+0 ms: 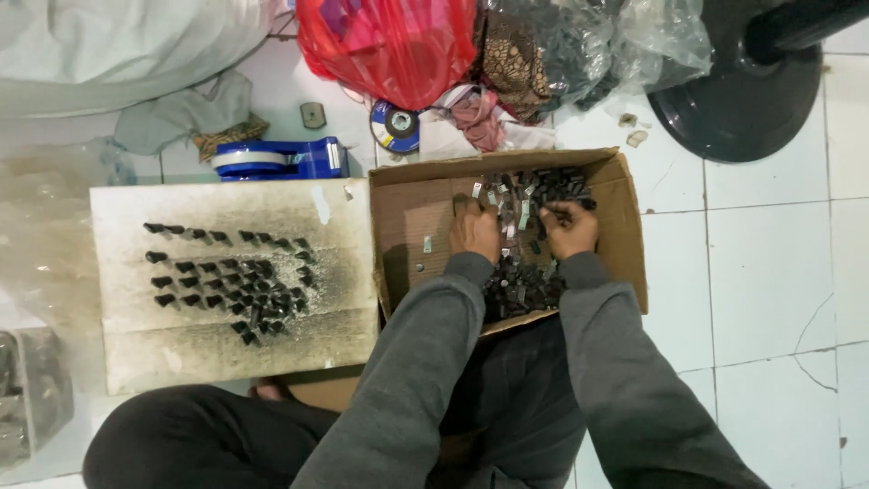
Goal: Assembling small metal components by hand and placing them onto a template board while sitting on the floor.
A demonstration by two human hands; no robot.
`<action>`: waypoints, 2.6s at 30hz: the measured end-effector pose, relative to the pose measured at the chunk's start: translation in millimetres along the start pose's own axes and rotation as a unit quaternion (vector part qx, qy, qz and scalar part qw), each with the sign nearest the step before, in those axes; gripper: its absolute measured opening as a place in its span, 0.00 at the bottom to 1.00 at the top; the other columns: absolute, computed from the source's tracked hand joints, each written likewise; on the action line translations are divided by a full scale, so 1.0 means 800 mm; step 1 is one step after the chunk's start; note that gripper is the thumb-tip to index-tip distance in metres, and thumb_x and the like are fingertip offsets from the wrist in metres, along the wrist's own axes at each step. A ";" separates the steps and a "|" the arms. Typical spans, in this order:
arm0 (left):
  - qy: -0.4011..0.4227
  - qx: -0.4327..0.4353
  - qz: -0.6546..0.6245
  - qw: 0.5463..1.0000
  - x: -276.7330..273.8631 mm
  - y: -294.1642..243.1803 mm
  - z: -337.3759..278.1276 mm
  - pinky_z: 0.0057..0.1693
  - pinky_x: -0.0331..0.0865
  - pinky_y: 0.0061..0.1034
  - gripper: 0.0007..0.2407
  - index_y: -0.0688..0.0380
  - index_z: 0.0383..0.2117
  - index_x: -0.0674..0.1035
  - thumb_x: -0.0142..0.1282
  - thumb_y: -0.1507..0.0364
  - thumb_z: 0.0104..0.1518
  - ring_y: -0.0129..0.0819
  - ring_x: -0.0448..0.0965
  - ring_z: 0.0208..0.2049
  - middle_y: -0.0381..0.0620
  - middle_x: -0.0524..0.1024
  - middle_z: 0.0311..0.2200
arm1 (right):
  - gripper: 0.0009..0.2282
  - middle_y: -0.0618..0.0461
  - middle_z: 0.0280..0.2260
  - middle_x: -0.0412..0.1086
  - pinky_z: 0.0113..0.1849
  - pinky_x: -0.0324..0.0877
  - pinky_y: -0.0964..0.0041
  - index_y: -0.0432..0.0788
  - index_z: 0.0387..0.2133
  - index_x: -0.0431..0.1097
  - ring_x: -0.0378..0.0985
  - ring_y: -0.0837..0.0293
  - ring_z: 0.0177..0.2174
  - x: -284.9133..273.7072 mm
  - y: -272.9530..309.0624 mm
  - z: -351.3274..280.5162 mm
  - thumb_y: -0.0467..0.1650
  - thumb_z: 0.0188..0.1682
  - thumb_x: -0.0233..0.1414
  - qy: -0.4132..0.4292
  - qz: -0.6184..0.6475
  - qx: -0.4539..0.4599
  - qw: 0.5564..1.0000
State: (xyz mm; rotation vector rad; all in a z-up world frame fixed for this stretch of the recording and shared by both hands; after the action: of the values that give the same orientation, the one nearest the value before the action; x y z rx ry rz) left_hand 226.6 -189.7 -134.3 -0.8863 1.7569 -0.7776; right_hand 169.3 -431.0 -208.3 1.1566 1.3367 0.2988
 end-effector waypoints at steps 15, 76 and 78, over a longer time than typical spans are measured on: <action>0.007 -0.008 -0.115 0.993 -0.023 0.050 -0.010 0.54 0.80 0.40 0.08 0.46 0.43 0.86 0.66 0.67 0.59 0.49 0.84 0.50 0.49 0.85 0.44 | 0.08 0.35 0.38 0.75 0.40 0.82 0.35 0.31 0.45 0.75 0.79 0.31 0.43 0.000 0.091 -0.040 0.25 0.56 0.61 0.037 -0.079 -0.105 0.991; -0.147 -0.040 -0.517 0.842 -0.295 0.088 -0.300 0.44 0.79 0.37 0.12 0.65 0.41 0.87 0.75 0.75 0.52 0.44 0.82 0.44 0.67 0.84 0.36 | 0.11 0.38 0.25 0.75 0.26 0.76 0.64 0.26 0.44 0.76 0.79 0.57 0.24 0.118 0.321 -0.342 0.20 0.47 0.62 0.217 0.328 -0.115 0.912; -0.153 -0.048 -0.523 0.837 -0.294 0.090 -0.301 0.45 0.79 0.34 0.11 0.64 0.40 0.87 0.75 0.75 0.52 0.39 0.82 0.42 0.64 0.85 0.37 | 0.08 0.36 0.27 0.75 0.27 0.77 0.62 0.25 0.41 0.76 0.80 0.53 0.25 0.133 0.302 -0.344 0.20 0.50 0.59 0.218 0.392 -0.072 0.891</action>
State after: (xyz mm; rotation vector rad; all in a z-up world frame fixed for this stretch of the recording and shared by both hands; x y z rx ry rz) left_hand 43.4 72.0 -6.0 -1.9711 0.9270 -1.1325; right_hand 66.4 -109.1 -32.4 1.5179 1.1269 1.2868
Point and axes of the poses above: each hand's wrist, its own z-axis towards the middle knuckle, its own x-axis out of the palm, y = z × x, the point moved 5 cm from there along z, towards the middle knuckle
